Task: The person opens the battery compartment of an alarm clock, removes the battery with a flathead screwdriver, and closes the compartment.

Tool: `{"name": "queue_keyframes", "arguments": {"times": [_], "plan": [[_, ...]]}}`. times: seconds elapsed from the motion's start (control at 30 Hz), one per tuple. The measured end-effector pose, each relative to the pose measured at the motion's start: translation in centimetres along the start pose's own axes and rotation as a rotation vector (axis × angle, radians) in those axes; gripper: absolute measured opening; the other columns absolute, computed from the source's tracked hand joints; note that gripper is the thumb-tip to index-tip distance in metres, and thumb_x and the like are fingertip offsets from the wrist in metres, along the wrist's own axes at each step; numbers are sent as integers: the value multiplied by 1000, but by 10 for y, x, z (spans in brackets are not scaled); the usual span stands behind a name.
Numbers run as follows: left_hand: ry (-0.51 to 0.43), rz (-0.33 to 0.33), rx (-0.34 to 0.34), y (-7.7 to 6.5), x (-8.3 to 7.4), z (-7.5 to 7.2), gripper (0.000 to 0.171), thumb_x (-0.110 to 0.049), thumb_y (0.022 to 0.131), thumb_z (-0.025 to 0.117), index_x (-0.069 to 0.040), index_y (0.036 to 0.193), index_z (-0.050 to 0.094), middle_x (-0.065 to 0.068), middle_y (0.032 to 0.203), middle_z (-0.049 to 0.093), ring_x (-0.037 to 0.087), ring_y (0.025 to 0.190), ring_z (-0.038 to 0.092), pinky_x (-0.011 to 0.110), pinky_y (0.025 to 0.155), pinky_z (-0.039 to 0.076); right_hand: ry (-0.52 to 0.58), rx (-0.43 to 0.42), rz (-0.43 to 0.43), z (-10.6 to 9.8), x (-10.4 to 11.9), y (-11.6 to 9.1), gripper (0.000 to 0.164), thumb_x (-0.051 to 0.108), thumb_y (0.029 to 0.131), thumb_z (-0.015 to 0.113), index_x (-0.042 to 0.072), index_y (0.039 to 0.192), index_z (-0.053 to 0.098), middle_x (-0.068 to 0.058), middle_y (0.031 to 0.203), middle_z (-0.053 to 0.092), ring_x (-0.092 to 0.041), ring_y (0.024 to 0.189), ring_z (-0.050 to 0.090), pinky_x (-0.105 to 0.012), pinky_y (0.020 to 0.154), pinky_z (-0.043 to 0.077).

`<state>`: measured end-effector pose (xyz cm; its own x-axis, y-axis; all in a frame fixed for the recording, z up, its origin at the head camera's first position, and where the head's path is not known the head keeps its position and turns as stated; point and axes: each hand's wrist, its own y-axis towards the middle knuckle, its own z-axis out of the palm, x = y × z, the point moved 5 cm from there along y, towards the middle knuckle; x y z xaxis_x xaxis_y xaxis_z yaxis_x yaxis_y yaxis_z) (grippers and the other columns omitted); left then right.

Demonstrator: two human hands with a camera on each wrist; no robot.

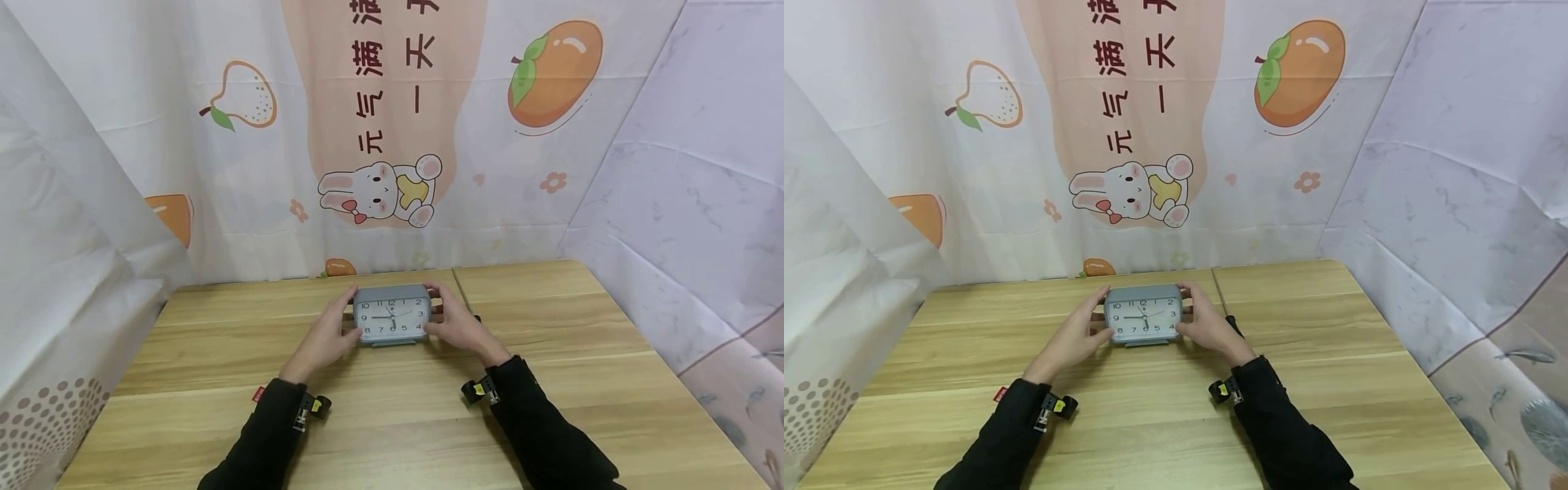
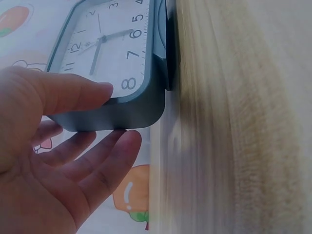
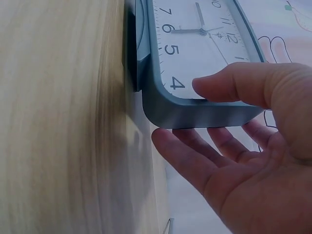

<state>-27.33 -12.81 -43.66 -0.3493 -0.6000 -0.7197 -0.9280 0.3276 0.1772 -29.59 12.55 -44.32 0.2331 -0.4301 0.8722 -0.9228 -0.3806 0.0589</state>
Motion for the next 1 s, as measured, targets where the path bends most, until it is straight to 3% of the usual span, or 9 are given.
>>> {"name": "queue_keyframes", "arguments": {"times": [0.27,0.63,0.83,1.0], "plan": [[9,-8,9,0,1,1,86,-6,92,74,-13,162,24,14,158,37,28,135,47,44,107,44,16,21,10,0,1,0,79,-12,89,64,7,155,24,-27,149,34,-46,129,49,-46,96,52],[-78,11,33,1,0,1,84,-2,93,71,-10,162,23,17,154,39,30,122,59,38,97,52,27,31,8,-5,-3,1,70,-2,95,56,7,157,25,-22,147,40,-40,128,49,-47,101,48],[-103,9,32,0,1,0,84,-1,93,70,-10,162,23,16,155,39,29,121,60,34,96,53,35,33,-36,-6,1,2,56,18,109,48,3,158,26,-23,147,43,-37,124,53,-41,91,53],[-101,16,30,0,1,0,83,0,93,70,-11,162,24,15,155,39,29,121,59,35,97,52,21,25,-26,-7,3,1,59,37,111,39,5,159,28,-19,141,48,-30,109,55,-43,87,52]]}}
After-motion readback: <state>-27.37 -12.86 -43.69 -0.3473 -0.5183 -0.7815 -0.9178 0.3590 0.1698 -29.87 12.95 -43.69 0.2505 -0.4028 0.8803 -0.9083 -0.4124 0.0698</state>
